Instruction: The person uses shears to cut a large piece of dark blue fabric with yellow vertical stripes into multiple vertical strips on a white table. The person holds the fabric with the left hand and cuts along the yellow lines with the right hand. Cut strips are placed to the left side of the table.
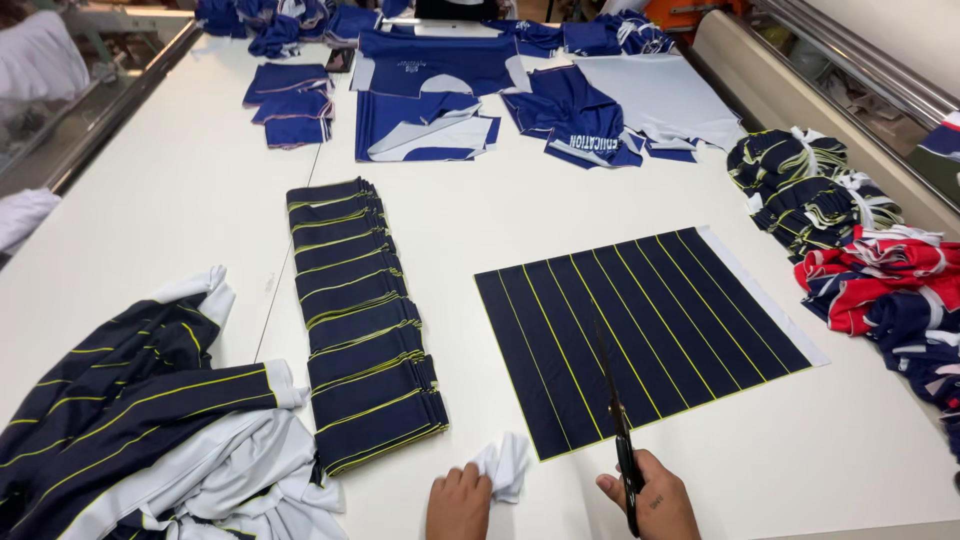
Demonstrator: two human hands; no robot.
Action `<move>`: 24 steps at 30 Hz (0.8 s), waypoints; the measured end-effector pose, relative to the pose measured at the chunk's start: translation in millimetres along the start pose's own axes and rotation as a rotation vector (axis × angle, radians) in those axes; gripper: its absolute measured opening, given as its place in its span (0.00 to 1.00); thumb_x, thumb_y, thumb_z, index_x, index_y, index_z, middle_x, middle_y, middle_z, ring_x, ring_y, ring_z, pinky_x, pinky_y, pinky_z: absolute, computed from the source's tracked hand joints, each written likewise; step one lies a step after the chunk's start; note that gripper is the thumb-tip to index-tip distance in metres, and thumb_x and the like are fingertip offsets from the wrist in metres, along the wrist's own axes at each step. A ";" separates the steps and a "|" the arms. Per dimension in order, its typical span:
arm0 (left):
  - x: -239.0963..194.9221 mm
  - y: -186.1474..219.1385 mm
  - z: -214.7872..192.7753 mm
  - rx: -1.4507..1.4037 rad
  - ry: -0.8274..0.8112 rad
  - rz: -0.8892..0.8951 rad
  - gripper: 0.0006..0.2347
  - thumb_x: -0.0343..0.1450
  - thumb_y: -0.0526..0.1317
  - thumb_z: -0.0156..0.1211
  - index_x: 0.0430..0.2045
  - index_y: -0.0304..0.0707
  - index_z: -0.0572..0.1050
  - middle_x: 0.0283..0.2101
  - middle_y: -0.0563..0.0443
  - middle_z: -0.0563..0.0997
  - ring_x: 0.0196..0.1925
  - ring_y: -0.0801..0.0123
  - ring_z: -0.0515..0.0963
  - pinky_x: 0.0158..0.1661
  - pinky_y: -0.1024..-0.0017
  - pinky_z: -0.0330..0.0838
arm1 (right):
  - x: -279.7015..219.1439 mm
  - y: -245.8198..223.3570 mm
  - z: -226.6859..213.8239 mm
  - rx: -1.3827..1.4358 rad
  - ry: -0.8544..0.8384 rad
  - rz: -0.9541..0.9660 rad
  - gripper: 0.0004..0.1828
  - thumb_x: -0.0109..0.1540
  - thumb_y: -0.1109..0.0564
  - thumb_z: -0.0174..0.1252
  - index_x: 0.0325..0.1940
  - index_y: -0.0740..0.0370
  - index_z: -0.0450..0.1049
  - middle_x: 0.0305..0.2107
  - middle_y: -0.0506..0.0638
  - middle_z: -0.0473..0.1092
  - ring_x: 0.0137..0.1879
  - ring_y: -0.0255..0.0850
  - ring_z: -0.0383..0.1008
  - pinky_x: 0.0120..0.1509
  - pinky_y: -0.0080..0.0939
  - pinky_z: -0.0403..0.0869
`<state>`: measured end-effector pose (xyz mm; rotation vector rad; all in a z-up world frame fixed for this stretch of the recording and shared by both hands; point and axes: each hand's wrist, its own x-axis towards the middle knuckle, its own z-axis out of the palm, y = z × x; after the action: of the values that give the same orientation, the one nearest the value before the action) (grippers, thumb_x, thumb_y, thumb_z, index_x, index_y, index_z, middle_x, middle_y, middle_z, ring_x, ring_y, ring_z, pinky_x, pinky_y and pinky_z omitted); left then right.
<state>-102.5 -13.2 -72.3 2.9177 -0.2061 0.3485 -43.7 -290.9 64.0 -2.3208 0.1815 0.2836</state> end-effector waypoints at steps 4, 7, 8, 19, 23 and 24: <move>-33.0 -19.2 37.7 -0.103 -0.126 -0.049 0.06 0.62 0.41 0.62 0.26 0.42 0.75 0.35 0.48 0.72 0.38 0.55 0.77 0.32 0.55 0.72 | 8.9 8.1 16.3 0.200 -0.015 -0.072 0.20 0.55 0.45 0.69 0.33 0.63 0.74 0.16 0.48 0.71 0.23 0.35 0.70 0.28 0.36 0.70; -36.0 -17.1 31.9 -0.209 -0.371 -0.160 0.06 0.63 0.42 0.61 0.27 0.42 0.76 0.35 0.48 0.73 0.37 0.54 0.77 0.33 0.55 0.72 | 21.2 9.6 31.8 0.448 -0.155 -0.103 0.16 0.57 0.49 0.67 0.33 0.63 0.72 0.16 0.48 0.69 0.21 0.36 0.70 0.26 0.36 0.69; -31.1 -11.3 24.7 -0.234 -0.443 -0.204 0.06 0.63 0.42 0.61 0.27 0.42 0.76 0.34 0.47 0.74 0.37 0.54 0.77 0.33 0.55 0.72 | 24.6 8.9 34.7 0.530 -0.211 -0.108 0.15 0.58 0.50 0.66 0.34 0.63 0.71 0.16 0.48 0.68 0.21 0.36 0.69 0.24 0.36 0.67; 26.1 35.8 -62.9 -0.453 -0.568 -0.411 0.08 0.67 0.44 0.58 0.29 0.40 0.79 0.34 0.46 0.78 0.36 0.52 0.79 0.34 0.56 0.73 | 46.3 22.1 18.7 0.365 -0.330 -0.100 0.15 0.56 0.52 0.71 0.33 0.64 0.74 0.17 0.50 0.71 0.23 0.35 0.72 0.29 0.34 0.69; 43.5 39.3 -103.4 -0.503 -0.433 -0.418 0.09 0.69 0.45 0.57 0.30 0.40 0.80 0.33 0.45 0.80 0.35 0.52 0.80 0.34 0.57 0.74 | 51.3 37.3 12.2 0.323 -0.347 -0.012 0.15 0.56 0.53 0.71 0.37 0.64 0.75 0.17 0.51 0.72 0.24 0.36 0.76 0.30 0.36 0.70; 44.6 38.2 -117.5 -0.518 -0.399 -0.412 0.10 0.69 0.45 0.57 0.30 0.40 0.80 0.33 0.45 0.80 0.35 0.52 0.80 0.34 0.57 0.74 | 49.2 41.4 12.1 0.342 -0.353 -0.005 0.15 0.57 0.53 0.71 0.37 0.65 0.75 0.17 0.51 0.72 0.24 0.37 0.76 0.30 0.37 0.72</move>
<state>-91.3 -30.8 57.4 2.3970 0.2196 -0.3103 -6.9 -312.8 14.4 -1.8990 0.0431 0.6040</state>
